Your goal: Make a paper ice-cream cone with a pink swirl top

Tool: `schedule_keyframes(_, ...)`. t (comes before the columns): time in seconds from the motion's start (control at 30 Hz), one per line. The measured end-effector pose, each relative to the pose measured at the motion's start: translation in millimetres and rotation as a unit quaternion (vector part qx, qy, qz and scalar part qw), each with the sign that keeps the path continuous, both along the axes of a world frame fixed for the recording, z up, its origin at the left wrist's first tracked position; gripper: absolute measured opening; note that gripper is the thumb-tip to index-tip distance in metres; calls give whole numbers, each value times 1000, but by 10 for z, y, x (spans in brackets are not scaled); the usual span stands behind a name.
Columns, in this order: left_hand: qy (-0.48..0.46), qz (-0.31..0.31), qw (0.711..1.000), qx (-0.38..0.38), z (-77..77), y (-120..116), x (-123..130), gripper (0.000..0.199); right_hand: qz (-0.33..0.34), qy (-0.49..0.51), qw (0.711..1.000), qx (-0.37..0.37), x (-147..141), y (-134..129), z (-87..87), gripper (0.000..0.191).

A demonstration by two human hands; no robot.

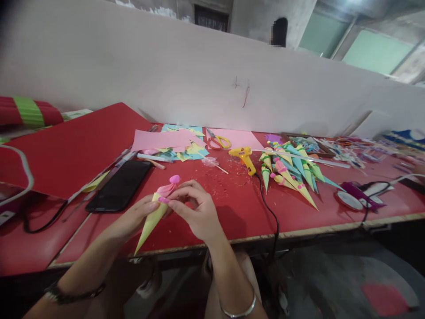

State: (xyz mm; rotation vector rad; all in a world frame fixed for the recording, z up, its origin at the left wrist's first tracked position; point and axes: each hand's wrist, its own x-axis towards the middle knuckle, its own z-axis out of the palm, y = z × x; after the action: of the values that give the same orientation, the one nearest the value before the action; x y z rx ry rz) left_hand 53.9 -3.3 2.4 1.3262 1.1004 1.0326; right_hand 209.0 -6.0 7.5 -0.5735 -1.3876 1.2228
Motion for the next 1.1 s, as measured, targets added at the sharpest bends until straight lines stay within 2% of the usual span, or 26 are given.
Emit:
schedule_keyframes(0.1, -13, -29, 999, -32, -16, 6, -9, 33, 4, -2, 1000, 2, -5, 0, 0, 5)
schedule_keyframes(0.27, -2, -51, 999, -17, -31, 8, -21, 37, 5, 6, 1000, 1, -20, -14, 4, 5)
schedule_keyframes(0.33, 22, -44, 999, 8, -14, 5, -10, 38, -2, 1, 1000, 2, -18, -15, 6, 5)
schedule_keyframes(0.4, 68, -34, 995, 70, 21, 10, 9, 38, -24, -10, 1000, 2, -10, -5, 5, 4)
schedule_keyframes(0.47, 134, -24, 978, 160, 63, 25, 22, 38, -68, -19, 998, -1, 0, 12, 0, 4)
schedule_keyframes(0.57, 264, 0, 928, 263, 107, 47, 23, 41, -140, -31, 990, -11, 7, 36, -12, 5)
schedule_keyframes(0.67, 382, 8, 882, 275, 98, 46, 32, 39, -188, -62, 980, 5, -2, 37, -21, 6)
schedule_keyframes(0.73, 409, 5, 874, 264, 61, 39, 55, 30, -201, -87, 975, 31, -19, 27, -26, 6)
schedule_keyframes(0.83, 385, 11, 887, 255, -7, 41, 100, 15, -203, -116, 970, 64, -51, 10, -36, 8)
schedule_keyframes(0.93, 326, 12, 910, 254, -43, 60, 132, 10, -204, -130, 967, 78, -71, 3, -41, 8)
schedule_keyframes(1.1, 229, 8, 945, 232, -28, 46, 148, 11, -166, -62, 983, 58, -59, 4, -47, 20)
